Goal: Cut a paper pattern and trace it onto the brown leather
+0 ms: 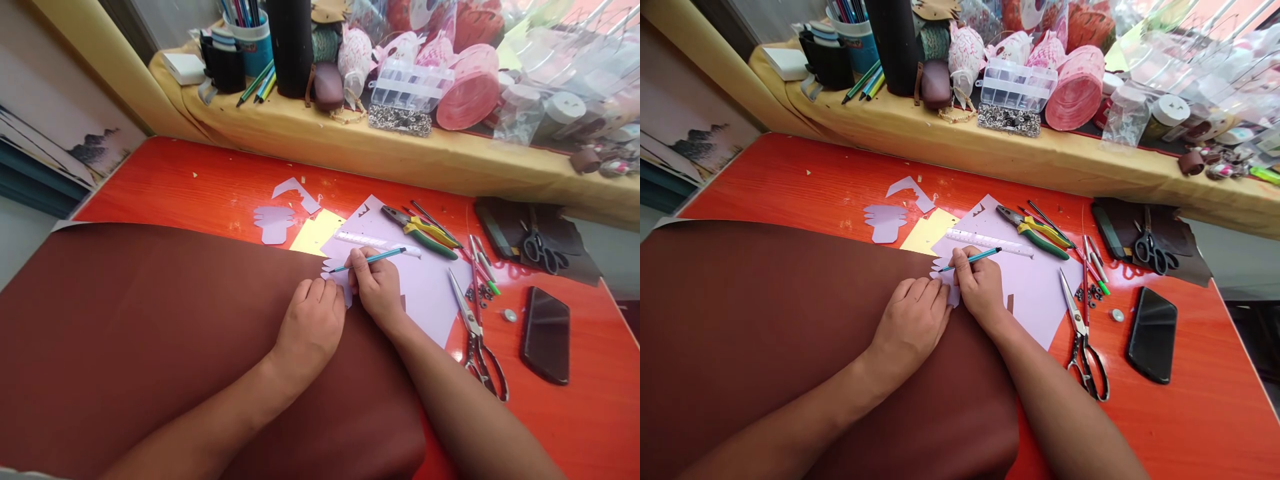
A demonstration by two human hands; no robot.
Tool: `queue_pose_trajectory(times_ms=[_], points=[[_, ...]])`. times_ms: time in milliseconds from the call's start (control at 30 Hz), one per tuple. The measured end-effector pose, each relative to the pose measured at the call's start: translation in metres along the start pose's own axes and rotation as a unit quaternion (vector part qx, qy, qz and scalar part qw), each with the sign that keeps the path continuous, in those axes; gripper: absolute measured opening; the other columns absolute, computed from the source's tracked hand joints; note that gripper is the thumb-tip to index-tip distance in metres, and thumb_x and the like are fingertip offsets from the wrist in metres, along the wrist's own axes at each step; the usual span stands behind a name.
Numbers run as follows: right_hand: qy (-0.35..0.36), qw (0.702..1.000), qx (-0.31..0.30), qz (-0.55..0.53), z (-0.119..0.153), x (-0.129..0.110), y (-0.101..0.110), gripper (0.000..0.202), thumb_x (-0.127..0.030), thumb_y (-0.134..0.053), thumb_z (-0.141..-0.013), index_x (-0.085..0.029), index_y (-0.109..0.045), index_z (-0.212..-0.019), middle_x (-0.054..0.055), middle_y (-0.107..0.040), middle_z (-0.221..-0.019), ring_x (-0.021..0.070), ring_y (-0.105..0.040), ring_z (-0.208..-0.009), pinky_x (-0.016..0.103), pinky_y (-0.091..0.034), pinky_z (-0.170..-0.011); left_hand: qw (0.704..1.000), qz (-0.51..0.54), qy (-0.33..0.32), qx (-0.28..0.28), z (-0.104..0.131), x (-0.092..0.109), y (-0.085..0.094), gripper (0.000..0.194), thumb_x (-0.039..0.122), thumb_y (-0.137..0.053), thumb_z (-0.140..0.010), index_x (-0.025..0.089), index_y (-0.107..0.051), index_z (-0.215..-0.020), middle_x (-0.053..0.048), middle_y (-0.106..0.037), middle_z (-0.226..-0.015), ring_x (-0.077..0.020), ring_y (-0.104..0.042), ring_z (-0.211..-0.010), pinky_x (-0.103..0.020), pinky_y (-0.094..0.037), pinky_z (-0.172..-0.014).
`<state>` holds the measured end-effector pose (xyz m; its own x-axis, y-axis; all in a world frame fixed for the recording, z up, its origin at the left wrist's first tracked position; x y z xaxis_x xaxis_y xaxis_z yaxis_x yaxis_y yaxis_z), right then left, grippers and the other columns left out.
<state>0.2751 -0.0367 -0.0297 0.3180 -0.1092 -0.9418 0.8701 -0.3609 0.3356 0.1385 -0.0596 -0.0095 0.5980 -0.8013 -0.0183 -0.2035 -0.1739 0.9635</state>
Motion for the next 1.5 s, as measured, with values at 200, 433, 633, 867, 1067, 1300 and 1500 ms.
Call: queue_pose_trajectory(times_ms=[200, 433, 633, 867, 1067, 1300, 1500], points=[[0.011, 1.000, 0.008, -0.004, 0.0008, -0.0013, 0.0011, 0.048, -0.063, -0.054, -0.109, -0.025, -0.064, -0.081, -0.004, -0.057, -0.055, 0.0165, -0.053, -0.047, 0.030, -0.044, -0.051, 1.000, 0.003, 0.000, 0.003, -0.0006, -0.0001, 0.0003, 0.014, 0.014, -0.059, -0.103, 0.013, -0.073, -0.105, -0.011, -0.071, -0.095, -0.0269, -0.063, -0.088, -0.044, -0.047, -0.085], [0.013, 1.000, 0.006, 0.000, 0.0015, -0.0010, 0.0009, 0.050, -0.066, -0.054, -0.108, -0.025, -0.063, -0.080, -0.004, -0.056, -0.054, 0.0163, -0.053, -0.046, 0.029, -0.044, -0.050, 1.000, 0.006, 0.000, 0.001, 0.0000, -0.0001, -0.0009, 0.013, 0.014, -0.060, -0.102, 0.016, -0.072, -0.103, -0.010, -0.071, -0.096, -0.0267, -0.062, -0.088, -0.044, -0.047, -0.084], [0.013, 1.000, 0.003, 0.003, 0.0008, -0.0006, -0.0002, 0.048, -0.063, -0.054, -0.109, -0.026, -0.063, -0.079, -0.004, -0.056, -0.053, 0.0167, -0.053, -0.046, 0.030, -0.043, -0.049, 1.000, 0.004, -0.001, -0.002, 0.0005, 0.0003, -0.0012, 0.012, 0.015, -0.060, -0.102, 0.016, -0.072, -0.102, -0.010, -0.071, -0.095, -0.0270, -0.063, -0.089, -0.044, -0.048, -0.085], [0.011, 1.000, -0.001, 0.007, 0.0000, -0.0010, 0.0002, 0.048, -0.063, -0.053, -0.109, -0.026, -0.063, -0.079, -0.004, -0.057, -0.054, 0.0169, -0.054, -0.046, 0.030, -0.043, -0.049, 1.000, 0.002, -0.001, 0.001, -0.0002, 0.0003, 0.0001, 0.011, 0.016, -0.061, -0.103, 0.016, -0.072, -0.102, -0.010, -0.071, -0.094, -0.0269, -0.063, -0.088, -0.044, -0.048, -0.084], [0.017, 1.000, -0.009, -0.004, 0.0004, -0.0017, -0.0017, 0.047, -0.061, -0.054, -0.109, -0.025, -0.063, -0.080, -0.004, -0.058, -0.055, 0.0162, -0.054, -0.046, 0.029, -0.044, -0.050, 1.000, 0.002, -0.002, 0.007, 0.0000, 0.0004, 0.0002, 0.011, 0.015, -0.061, -0.102, 0.015, -0.073, -0.100, -0.010, -0.071, -0.094, -0.0270, -0.064, -0.089, -0.043, -0.048, -0.085], [0.033, 0.999, -0.016, -0.013, -0.0006, -0.0021, -0.0029, 0.045, -0.058, -0.055, -0.110, -0.024, -0.064, -0.080, -0.004, -0.059, -0.055, 0.0153, -0.053, -0.047, 0.029, -0.044, -0.051, 1.000, -0.002, -0.003, 0.020, -0.0001, 0.0006, 0.0016, 0.010, 0.015, -0.063, -0.101, 0.015, -0.073, -0.098, -0.009, -0.071, -0.092, -0.0267, -0.064, -0.087, -0.043, -0.048, -0.084], [0.035, 0.999, -0.023, -0.021, -0.0002, -0.0017, -0.0038, 0.047, -0.060, -0.055, -0.110, -0.025, -0.064, -0.081, -0.004, -0.059, -0.055, 0.0155, -0.053, -0.046, 0.029, -0.043, -0.051, 1.000, 0.001, -0.004, 0.017, 0.0010, 0.0013, 0.0002, 0.012, 0.014, -0.062, -0.102, 0.015, -0.073, -0.097, -0.010, -0.072, -0.093, -0.0270, -0.064, -0.089, -0.044, -0.048, -0.084]])
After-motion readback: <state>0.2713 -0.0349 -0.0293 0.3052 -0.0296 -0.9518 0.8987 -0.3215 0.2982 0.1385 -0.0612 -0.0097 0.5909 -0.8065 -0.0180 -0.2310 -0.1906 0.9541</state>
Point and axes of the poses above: each hand's wrist, its own z-axis away from the middle knuckle, its own y-axis out of the back of the hand, x = y × z, the point moved 7 cm from there along -z, towards the middle knuckle
